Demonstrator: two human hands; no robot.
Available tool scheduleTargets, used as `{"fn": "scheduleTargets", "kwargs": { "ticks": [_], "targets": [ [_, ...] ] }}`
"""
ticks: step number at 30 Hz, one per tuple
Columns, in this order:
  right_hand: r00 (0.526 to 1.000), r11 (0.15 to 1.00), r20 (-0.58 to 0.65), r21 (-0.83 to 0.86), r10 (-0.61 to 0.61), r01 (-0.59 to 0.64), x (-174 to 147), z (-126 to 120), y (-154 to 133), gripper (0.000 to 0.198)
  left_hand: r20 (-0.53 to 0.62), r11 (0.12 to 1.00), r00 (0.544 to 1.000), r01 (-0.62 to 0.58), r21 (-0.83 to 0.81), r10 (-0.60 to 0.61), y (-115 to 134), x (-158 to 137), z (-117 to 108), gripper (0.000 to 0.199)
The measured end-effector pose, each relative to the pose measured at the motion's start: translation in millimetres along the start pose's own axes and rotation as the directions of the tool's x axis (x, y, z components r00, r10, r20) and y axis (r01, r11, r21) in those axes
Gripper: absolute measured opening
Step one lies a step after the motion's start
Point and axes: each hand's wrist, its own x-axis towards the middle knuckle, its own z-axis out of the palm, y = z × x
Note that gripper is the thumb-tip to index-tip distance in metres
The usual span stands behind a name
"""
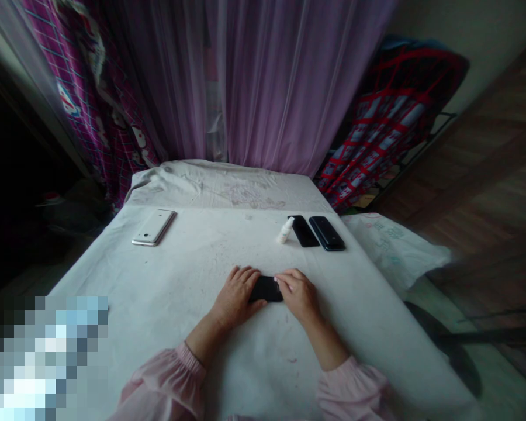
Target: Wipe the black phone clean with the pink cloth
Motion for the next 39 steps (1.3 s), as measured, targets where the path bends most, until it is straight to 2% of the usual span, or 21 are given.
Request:
{"fn": "scheduleTargets", "kwargs": {
  "ticks": [4,11,17,25,29,35,39],
  "targets": [
    [1.0,1.0,-0.01,0.006,-0.011,0.011,-1.2,0.4,-1.3,0.024,-0.022,1.0,1.0,0.005,-0.01,-0.005,1.6,-0.4,0.1,0.059],
    [0.991,0.992,-0.086,0.07,-0.1,0.106,-33.2,-5.6,-1.3,0.026,-0.085,1.0,0.996,0.02,-0.006,-0.021,1.5,-1.4,6.3,0.061],
    [0.988,0.991,-0.148,0.119,-0.041,0.059,-22.9,-10.7,3.8,0.022,-0.102,0.999,0.994,-0.033,-0.023,0.03,-13.1,-12.2,7.8,0.072],
    [0.986,0.986,-0.073,0.061,-0.149,0.154,2.8,0.6,2.0,0.023,-0.117,0.999,0.993,-0.01,-0.03,0.006,-18.2,-16.1,3.0,0.059],
    [0.975,0.975,-0.033,0.004,-0.221,0.221,-4.3,-1.9,1.7,0.024,-0.151,0.999,0.988,0.002,-0.044,-0.009,-15.0,-14.9,3.1,0.056],
    [0.964,0.964,0.018,0.028,-0.264,0.264,-23.3,-15.9,-3.7,0.024,-0.163,0.998,0.986,0.026,-0.064,-0.036,-15.0,-14.1,1.9,0.056],
    [0.967,0.967,0.032,0.015,-0.253,0.253,-14.4,-11.4,-3.5,0.025,-0.156,0.997,0.988,0.014,-0.072,-0.025,-16.0,-13.3,1.2,0.054]
  ]
}}
